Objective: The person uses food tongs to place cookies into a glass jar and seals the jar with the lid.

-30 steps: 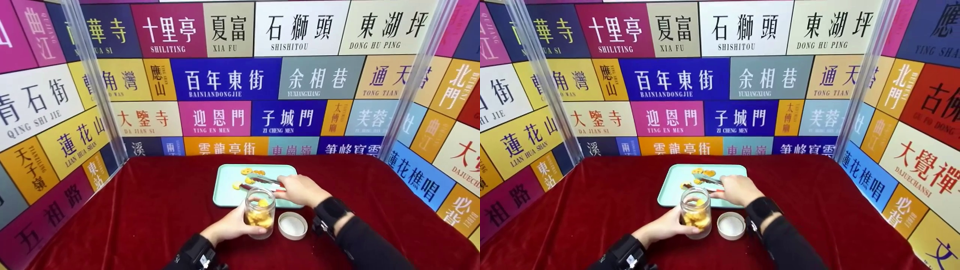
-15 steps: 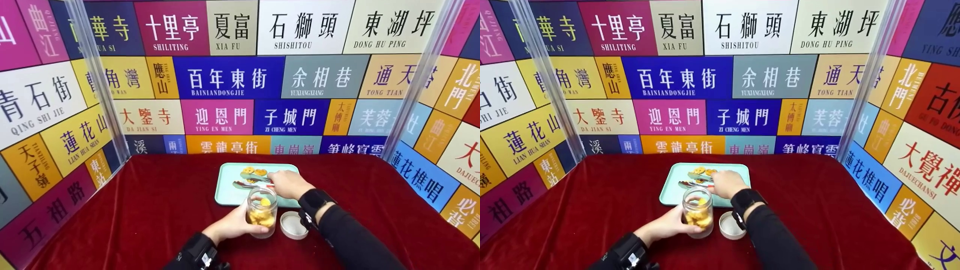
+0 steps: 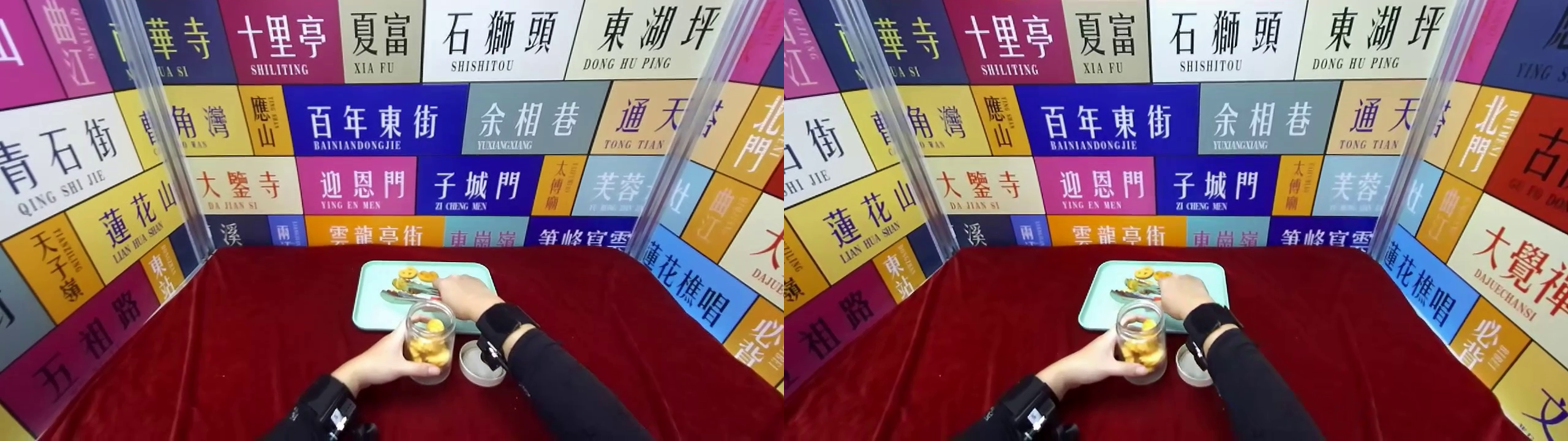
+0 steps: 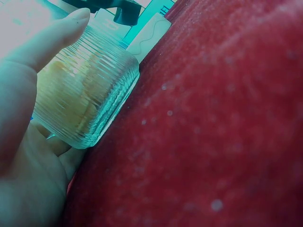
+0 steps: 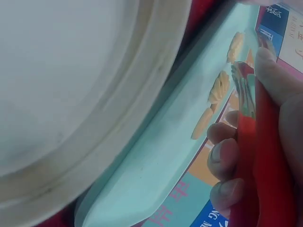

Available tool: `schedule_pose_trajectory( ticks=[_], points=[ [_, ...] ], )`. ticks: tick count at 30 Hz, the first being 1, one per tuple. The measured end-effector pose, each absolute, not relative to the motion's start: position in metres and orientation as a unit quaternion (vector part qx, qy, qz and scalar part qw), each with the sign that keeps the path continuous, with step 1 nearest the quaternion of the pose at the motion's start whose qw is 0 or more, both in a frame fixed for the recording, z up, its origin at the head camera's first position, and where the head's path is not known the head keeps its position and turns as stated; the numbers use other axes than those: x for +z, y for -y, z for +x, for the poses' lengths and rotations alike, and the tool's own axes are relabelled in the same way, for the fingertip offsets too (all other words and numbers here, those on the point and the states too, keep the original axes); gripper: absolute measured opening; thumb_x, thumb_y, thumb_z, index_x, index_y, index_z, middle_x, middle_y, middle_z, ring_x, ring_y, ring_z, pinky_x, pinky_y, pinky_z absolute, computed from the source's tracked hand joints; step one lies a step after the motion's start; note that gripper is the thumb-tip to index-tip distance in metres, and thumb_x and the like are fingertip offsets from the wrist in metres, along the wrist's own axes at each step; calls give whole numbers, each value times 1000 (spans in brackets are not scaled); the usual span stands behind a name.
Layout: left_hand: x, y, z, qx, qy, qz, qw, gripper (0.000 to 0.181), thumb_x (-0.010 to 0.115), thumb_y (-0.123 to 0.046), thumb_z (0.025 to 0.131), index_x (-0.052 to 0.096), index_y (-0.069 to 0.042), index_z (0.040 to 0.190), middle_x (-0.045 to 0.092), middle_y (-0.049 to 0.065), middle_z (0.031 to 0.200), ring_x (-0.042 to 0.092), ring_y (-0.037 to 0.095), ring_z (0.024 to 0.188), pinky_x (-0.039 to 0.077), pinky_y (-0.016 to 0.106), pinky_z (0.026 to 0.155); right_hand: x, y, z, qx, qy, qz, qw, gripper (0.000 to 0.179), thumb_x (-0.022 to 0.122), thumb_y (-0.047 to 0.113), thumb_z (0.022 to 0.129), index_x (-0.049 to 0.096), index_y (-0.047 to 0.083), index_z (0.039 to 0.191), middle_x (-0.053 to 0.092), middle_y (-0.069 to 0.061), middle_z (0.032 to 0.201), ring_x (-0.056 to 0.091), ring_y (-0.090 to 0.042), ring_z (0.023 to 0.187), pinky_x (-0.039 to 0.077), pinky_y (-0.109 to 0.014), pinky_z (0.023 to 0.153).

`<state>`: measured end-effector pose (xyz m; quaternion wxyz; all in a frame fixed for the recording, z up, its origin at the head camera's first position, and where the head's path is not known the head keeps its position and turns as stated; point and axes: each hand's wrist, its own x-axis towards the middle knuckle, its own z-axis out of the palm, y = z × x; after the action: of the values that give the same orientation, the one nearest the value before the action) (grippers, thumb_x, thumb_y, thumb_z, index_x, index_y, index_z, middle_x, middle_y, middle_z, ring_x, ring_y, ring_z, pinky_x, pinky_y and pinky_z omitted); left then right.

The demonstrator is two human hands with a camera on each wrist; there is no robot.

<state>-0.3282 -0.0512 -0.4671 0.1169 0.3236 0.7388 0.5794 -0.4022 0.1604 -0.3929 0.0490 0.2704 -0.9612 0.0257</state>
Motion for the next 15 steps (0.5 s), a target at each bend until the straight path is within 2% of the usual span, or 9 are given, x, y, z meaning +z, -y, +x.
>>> schedule_pose_trajectory(
  ticks=[8, 15],
  points=[
    [-467, 52, -328, 579, -739, 323, 117, 88, 89, -24, 89, 37, -18, 158, 64, -6, 139, 60, 11, 128, 42, 31, 116, -392, -154, -402, 2, 966, 255, 39, 14, 61, 12, 104, 68, 0, 107, 73, -24, 104, 71, -44, 96, 60, -57, 85],
    [-467, 51, -329, 581, -739, 319, 121, 94, 90, -25, 88, 32, -20, 162, 61, -9, 144, 57, 9, 133, 38, 32, 119, -397, -153, -402, -4, 967, 249, 52, 23, 64, 20, 104, 68, -3, 106, 72, -26, 101, 71, -45, 93, 61, -57, 82]
  ],
)
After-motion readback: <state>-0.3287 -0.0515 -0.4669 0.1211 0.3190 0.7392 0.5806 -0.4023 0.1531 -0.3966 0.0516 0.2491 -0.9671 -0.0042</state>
